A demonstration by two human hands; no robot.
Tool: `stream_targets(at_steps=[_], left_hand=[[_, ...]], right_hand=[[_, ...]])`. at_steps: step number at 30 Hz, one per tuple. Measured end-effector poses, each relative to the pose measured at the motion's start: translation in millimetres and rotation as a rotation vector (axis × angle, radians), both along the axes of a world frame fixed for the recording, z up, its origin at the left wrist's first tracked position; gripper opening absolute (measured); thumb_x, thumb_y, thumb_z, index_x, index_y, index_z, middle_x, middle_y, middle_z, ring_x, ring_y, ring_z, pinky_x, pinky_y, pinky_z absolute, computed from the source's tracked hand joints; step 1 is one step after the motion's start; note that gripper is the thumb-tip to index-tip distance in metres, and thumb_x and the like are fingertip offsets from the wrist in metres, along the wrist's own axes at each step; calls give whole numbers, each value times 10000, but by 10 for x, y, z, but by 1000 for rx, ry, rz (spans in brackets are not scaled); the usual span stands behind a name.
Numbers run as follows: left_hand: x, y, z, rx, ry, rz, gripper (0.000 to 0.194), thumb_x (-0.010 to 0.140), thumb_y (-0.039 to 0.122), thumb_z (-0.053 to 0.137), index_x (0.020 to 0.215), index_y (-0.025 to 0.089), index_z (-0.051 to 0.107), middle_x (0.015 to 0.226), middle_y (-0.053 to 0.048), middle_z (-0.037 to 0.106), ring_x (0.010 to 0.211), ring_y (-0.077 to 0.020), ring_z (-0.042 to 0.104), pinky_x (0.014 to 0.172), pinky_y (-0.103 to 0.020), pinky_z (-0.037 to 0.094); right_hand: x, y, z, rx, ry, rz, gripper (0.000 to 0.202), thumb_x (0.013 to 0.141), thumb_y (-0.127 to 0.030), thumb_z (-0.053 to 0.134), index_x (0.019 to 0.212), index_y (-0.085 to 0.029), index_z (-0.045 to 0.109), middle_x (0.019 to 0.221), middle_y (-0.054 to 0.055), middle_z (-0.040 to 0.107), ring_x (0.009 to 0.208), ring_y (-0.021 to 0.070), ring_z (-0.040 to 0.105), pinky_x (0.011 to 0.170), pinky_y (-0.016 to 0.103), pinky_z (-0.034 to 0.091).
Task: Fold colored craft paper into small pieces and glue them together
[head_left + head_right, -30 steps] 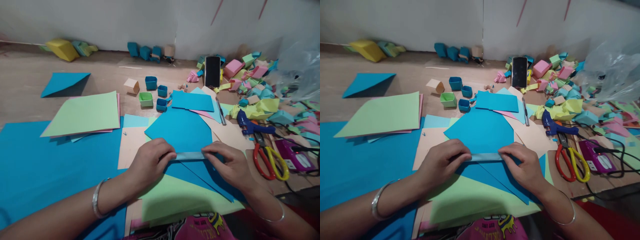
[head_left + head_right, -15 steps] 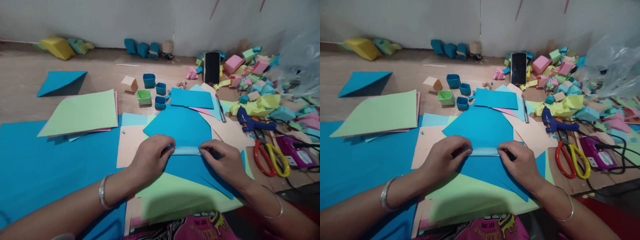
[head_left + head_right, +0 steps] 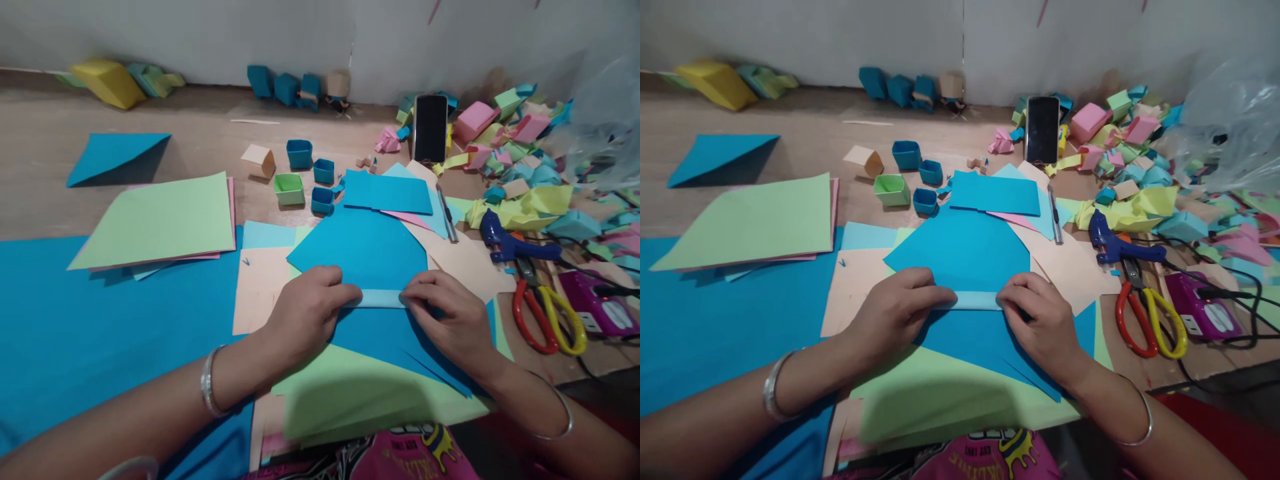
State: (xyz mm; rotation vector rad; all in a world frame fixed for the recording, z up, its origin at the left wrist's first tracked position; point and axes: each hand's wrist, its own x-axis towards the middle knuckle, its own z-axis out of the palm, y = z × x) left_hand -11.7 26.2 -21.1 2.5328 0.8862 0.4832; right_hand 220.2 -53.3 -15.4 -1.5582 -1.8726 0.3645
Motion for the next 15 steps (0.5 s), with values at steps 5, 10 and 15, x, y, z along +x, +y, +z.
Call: stream_targets(at_steps=[5,10,15], left_hand=[[9,-26,-28,109,44,-20,360,943,175,363,1000,223,714,731,-69,500,655,-200,434,508,-300,234],[18,-76,22,166,133,-55,328,952,181,370,1034,192,687,775,-81,503,684,-207,421,524,-310,241],[10,-80,62,210,184,-88,241,945,181,450,1065,185,659,807,-77,516,734,-211,436,558,-311,314]], right_hand=[[7,6,-30,14,-83,45,222,907,-142,500,915,-216,709,883,76,593,745,172,567,602,303,459],[6,-9,-78,76,-225,99,251,921,-117,462,974,-177,700,903,109,572,796,198,562,628,322,457],[2,-11,-94,76,-347,83,238,940,-172,455,940,-174,693,856,105,576,773,211,535,626,338,444]])
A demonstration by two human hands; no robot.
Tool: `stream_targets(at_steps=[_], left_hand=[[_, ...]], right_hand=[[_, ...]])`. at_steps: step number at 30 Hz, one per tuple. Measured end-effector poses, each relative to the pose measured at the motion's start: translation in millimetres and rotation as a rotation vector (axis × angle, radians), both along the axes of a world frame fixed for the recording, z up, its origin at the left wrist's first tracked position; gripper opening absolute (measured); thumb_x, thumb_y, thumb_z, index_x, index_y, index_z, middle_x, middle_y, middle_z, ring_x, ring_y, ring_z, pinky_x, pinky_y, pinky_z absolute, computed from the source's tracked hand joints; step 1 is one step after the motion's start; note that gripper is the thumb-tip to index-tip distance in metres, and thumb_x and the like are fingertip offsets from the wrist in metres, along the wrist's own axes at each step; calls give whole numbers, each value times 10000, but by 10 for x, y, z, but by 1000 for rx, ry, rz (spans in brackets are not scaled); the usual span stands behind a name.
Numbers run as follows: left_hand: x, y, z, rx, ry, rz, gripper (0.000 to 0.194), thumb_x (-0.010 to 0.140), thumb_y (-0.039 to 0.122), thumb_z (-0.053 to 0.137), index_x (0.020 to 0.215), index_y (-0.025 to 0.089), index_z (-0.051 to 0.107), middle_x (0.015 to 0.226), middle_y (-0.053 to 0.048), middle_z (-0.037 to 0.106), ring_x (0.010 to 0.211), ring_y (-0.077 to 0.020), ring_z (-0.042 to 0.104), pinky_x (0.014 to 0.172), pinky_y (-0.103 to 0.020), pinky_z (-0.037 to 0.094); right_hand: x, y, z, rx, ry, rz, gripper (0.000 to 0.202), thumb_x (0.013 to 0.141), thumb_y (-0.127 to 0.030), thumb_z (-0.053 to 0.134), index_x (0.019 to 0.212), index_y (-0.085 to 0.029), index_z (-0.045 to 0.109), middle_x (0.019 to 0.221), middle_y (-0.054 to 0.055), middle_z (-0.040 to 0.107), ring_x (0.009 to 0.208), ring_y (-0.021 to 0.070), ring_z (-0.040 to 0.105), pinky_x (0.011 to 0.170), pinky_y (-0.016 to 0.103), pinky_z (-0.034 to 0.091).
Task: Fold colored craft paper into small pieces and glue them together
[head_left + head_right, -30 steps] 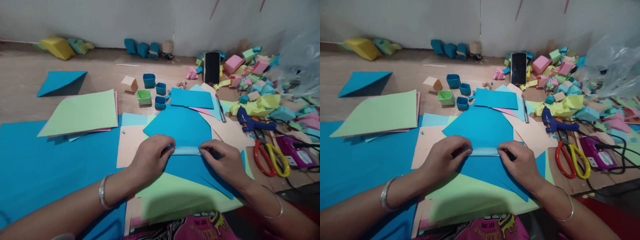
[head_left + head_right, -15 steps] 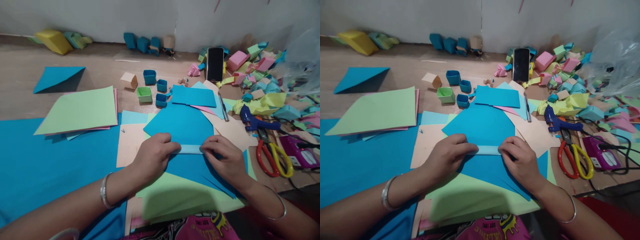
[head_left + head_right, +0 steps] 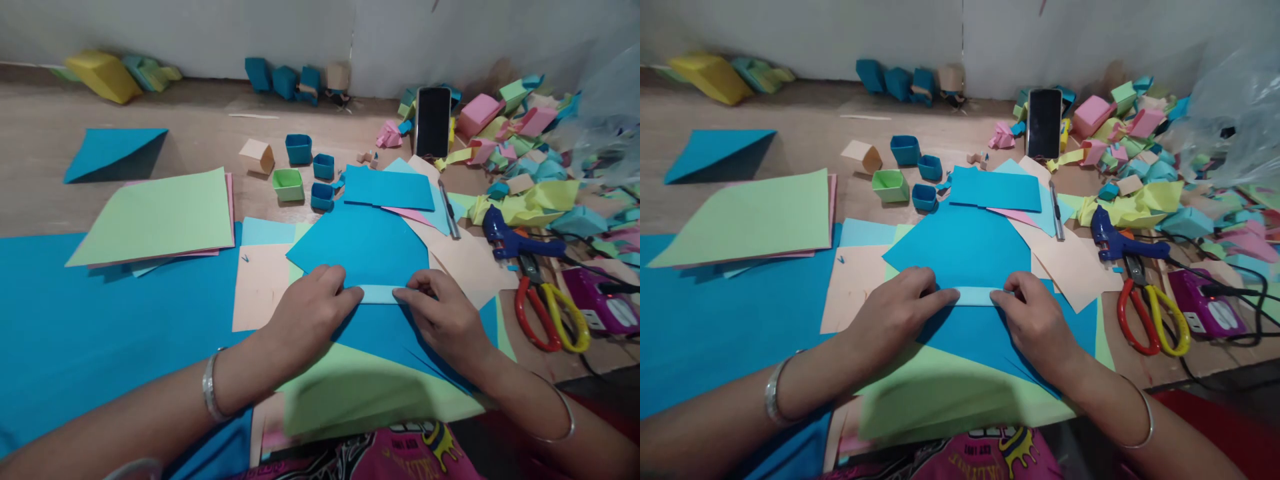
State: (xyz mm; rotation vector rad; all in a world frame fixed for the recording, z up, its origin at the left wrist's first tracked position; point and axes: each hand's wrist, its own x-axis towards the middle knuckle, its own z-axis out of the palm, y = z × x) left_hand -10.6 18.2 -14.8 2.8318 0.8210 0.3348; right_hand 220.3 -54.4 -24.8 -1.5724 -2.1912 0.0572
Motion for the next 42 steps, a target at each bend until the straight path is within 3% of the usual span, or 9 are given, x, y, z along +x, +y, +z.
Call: stream_targets(at_steps=[4,8,15,21,26,31,36,42], left_hand=[[21,17,-11,107,-32,-33,216,948,170,456,1032,137,652,859,-104,551,794,-228,458,620,-332,389],[34,3,-16,158,3,-155,260,963,118,377,975,88,635,884,-114,592,802,-221,499,661,-346,413],[26,-145,44,217,141,-183,401,921,146,438,1313,85,499,923,-98,625,810,-249,546,650,-376,374],[53,-191,37,268,202,-161,417,944,160,432,1359,148,477,958,-81,634,829,-234,559,669,-373,364],[64,-187,50,302,188,-166,358,949,148,418,1275,120,564,1007,-94,658,864,-240,577,713,-382,390],[6,-260,83,338,199,-128,246,875,110,486,976,100,710,1119,-144,661,988,-298,574,756,-415,422],[-51,-371,108,395,210,-76,304,805,19,458,903,60,742,1107,-183,678,1005,-327,582,751,-422,455],[-68,-373,152,418,274,-28,281,727,-7,477,801,55,742,997,-199,695,862,-317,603,645,-395,466]], right_hand=[[2,-19,-23,-3,-113,-64,190,934,-236,496,926,-199,683,881,103,603,821,238,531,676,373,451],[8,-61,-5,71,-208,68,218,935,-141,480,1046,-183,663,985,121,656,947,259,566,793,414,466],[-15,-93,112,98,-414,212,358,948,-168,504,1299,-194,566,899,81,695,831,219,604,711,379,442],[-64,-109,147,104,-491,217,318,939,-139,499,1230,-178,622,974,114,699,855,255,605,734,427,466],[28,-201,126,87,-402,250,310,923,-87,511,1220,-64,597,1136,175,674,1024,308,603,849,463,499],[134,-338,32,61,-235,244,452,905,-21,503,1354,-3,453,1334,237,556,1237,346,515,931,464,516],[187,-404,-26,-29,-133,199,634,920,-9,458,1508,-72,230,1415,194,494,1328,303,451,1014,438,508],[245,-425,-26,-169,-52,131,580,966,-98,405,1520,-160,243,1462,119,454,1339,252,448,1049,371,497]])
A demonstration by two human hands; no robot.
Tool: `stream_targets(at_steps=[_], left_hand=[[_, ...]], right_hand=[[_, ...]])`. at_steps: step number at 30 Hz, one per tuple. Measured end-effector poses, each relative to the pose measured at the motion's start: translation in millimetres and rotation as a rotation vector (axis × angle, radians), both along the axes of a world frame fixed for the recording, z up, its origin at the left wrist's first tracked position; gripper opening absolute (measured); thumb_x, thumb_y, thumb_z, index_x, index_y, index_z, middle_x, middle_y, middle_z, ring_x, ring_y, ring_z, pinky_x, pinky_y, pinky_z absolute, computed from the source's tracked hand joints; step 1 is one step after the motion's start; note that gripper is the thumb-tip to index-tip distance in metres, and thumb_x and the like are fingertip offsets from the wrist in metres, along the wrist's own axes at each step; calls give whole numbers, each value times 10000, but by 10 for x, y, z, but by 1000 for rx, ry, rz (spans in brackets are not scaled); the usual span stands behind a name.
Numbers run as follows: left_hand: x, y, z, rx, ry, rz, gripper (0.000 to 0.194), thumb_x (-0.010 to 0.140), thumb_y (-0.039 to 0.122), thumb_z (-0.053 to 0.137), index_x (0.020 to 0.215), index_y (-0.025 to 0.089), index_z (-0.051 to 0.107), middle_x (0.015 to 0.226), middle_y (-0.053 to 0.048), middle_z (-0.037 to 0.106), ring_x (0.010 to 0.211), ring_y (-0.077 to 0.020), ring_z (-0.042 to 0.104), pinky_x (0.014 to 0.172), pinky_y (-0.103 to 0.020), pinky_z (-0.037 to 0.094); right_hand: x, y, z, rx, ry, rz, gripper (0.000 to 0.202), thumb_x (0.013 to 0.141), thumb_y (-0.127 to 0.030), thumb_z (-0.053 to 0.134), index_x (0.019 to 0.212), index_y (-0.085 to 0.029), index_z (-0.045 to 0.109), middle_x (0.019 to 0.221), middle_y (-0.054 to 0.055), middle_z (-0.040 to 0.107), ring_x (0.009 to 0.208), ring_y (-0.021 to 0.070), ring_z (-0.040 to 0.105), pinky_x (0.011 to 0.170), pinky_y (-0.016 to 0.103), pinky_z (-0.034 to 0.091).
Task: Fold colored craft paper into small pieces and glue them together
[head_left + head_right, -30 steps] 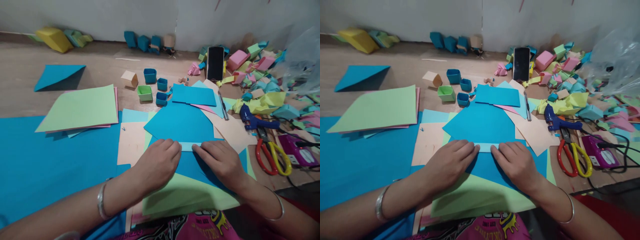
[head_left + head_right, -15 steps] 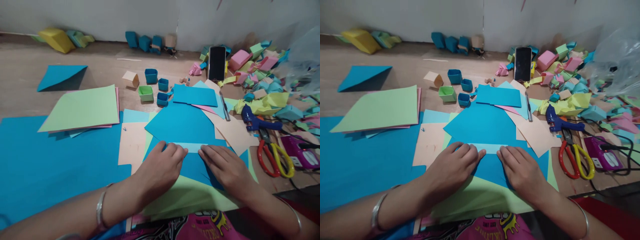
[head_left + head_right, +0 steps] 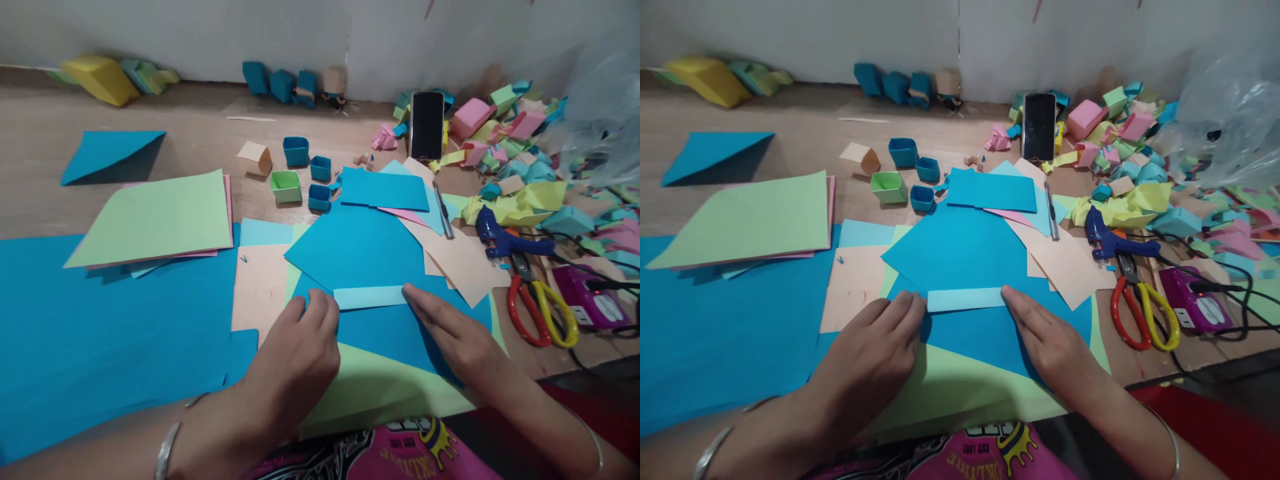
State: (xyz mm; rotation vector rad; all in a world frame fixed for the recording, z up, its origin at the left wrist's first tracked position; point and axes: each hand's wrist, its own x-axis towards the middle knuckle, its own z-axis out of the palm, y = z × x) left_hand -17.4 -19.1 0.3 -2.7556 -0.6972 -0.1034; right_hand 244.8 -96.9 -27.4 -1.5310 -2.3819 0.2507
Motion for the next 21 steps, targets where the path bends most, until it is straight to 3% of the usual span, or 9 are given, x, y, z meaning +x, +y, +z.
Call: stream_targets(at_steps=[4,6,9,12,15,18,21], left_hand=[[-14,97,67,-80,-45,25,214,717,7,509,626,135,655,744,-117,653,677,-258,562,538,-361,417],[-14,151,98,-113,-117,78,221,746,4,501,633,153,620,676,-88,607,635,-241,535,524,-353,397],[18,211,93,-104,-268,60,221,835,26,456,820,131,651,869,-127,654,804,-270,570,626,-375,436],[75,245,18,-161,-288,-74,206,945,216,467,993,127,647,1130,-143,631,1013,-294,551,744,-397,452],[112,267,-74,-245,-210,-70,240,940,333,524,951,136,660,1082,-119,646,993,-278,560,743,-388,445],[110,275,-141,-251,-208,-57,215,942,295,527,945,132,667,1078,-124,658,1020,-280,566,770,-397,448],[90,275,-184,-207,-235,-92,168,931,197,525,984,116,663,1154,-147,650,1065,-290,568,814,-413,457]], right_hand=[[31,-9,-13,31,-14,35,619,963,-87,399,1536,-181,186,1465,114,451,1345,255,440,1053,388,490],[25,-3,-7,24,-31,22,584,974,-114,372,1531,-184,211,1455,96,469,1328,244,464,1033,365,506],[-19,17,11,35,-67,1,538,984,-144,337,1516,-173,263,1430,87,503,1299,235,498,999,346,528],[-69,42,30,98,-116,4,514,976,-106,336,1488,-129,319,1407,102,529,1280,228,514,963,333,540],[-40,51,54,184,-201,79,430,960,-86,393,1383,-84,464,1398,134,532,1305,275,478,1001,417,495],[108,33,76,238,-319,62,309,934,-67,443,1181,-114,622,1391,137,539,1303,322,469,987,500,463],[253,17,101,318,-329,-32,233,889,-40,474,953,-142,673,1386,142,542,1259,324,511,944,485,482]])
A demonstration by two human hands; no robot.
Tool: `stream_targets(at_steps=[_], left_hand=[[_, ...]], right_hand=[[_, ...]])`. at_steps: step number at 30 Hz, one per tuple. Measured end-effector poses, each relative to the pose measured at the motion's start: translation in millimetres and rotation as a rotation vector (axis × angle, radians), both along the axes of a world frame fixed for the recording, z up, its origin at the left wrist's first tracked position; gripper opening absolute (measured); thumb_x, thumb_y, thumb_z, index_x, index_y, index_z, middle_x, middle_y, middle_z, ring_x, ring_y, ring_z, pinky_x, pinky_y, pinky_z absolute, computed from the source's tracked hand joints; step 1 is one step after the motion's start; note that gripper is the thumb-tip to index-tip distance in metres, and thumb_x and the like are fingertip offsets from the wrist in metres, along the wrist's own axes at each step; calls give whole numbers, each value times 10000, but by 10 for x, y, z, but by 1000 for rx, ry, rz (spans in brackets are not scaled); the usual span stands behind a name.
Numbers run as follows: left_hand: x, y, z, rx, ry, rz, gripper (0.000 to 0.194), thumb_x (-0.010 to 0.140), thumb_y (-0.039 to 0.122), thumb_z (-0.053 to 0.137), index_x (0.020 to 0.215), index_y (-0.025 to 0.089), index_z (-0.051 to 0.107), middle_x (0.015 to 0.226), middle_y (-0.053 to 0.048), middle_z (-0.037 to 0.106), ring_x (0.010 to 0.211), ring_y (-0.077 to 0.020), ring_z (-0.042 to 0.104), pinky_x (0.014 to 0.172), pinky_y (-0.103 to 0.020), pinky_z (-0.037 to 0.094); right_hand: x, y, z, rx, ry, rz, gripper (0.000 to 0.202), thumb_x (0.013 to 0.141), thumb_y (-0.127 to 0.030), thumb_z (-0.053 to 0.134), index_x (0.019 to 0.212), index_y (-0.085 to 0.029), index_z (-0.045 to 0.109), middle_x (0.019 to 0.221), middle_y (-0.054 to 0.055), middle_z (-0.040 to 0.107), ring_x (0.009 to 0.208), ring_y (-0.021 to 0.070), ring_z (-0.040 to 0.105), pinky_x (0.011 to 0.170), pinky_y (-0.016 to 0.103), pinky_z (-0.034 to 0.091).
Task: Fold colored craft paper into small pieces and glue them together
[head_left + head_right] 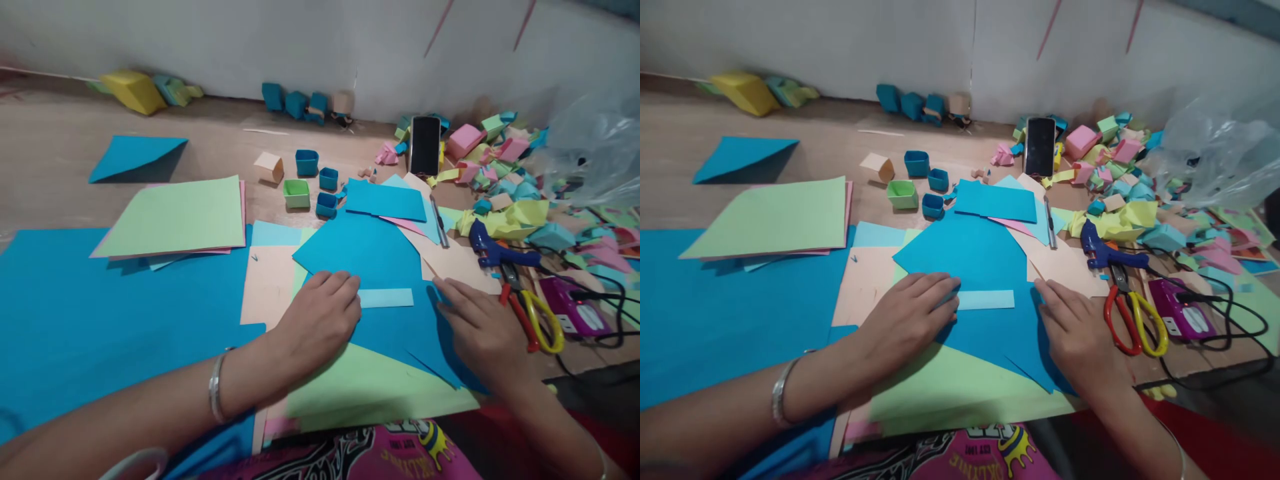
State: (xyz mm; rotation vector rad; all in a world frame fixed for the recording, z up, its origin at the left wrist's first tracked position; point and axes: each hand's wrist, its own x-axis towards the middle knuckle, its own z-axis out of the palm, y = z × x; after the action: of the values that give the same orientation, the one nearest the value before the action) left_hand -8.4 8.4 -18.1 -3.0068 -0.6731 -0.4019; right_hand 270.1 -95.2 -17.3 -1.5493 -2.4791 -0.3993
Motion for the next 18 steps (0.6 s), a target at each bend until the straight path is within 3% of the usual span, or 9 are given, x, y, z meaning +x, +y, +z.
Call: stream_targets(at_steps=[3,5,7,11,18], left_hand=[[-14,9,-12,40,-35,-12,169,915,128,516,1008,115,656,1191,-146,647,1076,-294,575,824,-415,459],[-20,17,-1,35,-56,-12,193,929,129,489,1038,127,647,1137,-126,672,1018,-275,598,782,-397,461],[-25,21,19,27,-79,-8,222,948,142,460,1095,136,626,1062,-105,690,950,-252,612,740,-379,453],[-42,13,58,47,-161,-3,249,967,158,429,1148,129,597,930,-79,692,837,-219,605,678,-355,424],[-78,1,120,-3,-169,-26,256,973,129,390,941,144,644,824,-58,670,750,-187,570,628,-321,401]], right_hand=[[-42,44,57,19,96,-46,255,873,-41,492,1034,-145,660,1315,155,587,1184,293,560,948,456,491],[-169,116,99,-59,160,-80,327,896,-81,503,1204,-125,604,1234,166,618,1133,283,572,936,446,499],[-304,198,116,-141,216,-77,336,922,-158,519,1248,-95,577,1158,176,629,1080,282,575,895,435,512],[-421,267,49,-163,241,-53,243,931,-203,527,1122,-120,652,1007,138,645,931,254,579,765,387,507],[-403,104,33,-62,272,-14,167,917,-144,532,920,-166,697,835,79,653,777,196,547,688,343,432]])
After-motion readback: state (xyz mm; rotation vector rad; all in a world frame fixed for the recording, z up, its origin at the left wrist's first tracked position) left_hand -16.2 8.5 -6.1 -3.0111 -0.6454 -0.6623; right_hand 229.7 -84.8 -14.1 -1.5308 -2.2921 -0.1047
